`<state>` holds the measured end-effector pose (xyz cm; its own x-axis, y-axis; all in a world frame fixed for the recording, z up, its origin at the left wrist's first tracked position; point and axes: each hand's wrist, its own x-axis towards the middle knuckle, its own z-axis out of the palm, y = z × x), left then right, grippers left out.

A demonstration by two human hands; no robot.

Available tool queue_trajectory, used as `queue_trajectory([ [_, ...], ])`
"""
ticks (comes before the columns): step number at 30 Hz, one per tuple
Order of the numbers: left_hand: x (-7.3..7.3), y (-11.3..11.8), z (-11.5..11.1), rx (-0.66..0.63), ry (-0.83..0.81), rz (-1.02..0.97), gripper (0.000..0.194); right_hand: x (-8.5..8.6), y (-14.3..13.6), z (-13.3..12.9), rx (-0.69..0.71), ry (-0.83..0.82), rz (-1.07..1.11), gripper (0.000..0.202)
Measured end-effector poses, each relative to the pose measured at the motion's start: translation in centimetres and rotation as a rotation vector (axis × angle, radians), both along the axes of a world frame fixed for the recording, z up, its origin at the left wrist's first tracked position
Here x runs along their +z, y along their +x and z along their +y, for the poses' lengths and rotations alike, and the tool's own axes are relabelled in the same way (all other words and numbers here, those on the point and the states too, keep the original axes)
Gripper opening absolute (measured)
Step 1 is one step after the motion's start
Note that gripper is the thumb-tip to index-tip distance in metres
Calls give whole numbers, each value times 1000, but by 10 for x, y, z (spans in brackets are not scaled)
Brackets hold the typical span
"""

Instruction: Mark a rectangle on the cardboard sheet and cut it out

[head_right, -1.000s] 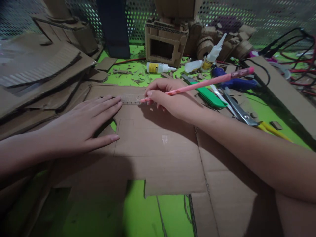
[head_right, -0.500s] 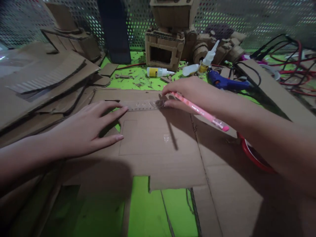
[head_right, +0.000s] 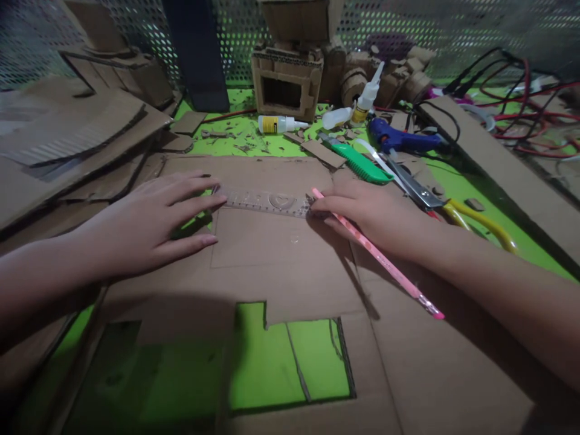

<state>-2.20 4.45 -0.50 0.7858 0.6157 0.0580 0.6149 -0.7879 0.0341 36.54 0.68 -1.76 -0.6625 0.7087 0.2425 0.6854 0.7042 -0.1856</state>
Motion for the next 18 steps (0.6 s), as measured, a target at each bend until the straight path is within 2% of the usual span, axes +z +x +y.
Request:
queue_trajectory([
  [4, 6, 2, -5, -114, -1, -14, 71, -2, 3, -15, 69, 56, 38, 41],
  [7, 9, 0, -13, -145, -34, 3, 69, -5, 6, -25, 58, 101, 73, 39],
  [13, 15, -22, -33, -44, 19, 107, 86, -4, 12, -39, 75, 138, 67, 31],
  [18, 19, -50, -51, 67, -66, 161, 108, 1, 21, -48, -107, 68, 138, 34],
])
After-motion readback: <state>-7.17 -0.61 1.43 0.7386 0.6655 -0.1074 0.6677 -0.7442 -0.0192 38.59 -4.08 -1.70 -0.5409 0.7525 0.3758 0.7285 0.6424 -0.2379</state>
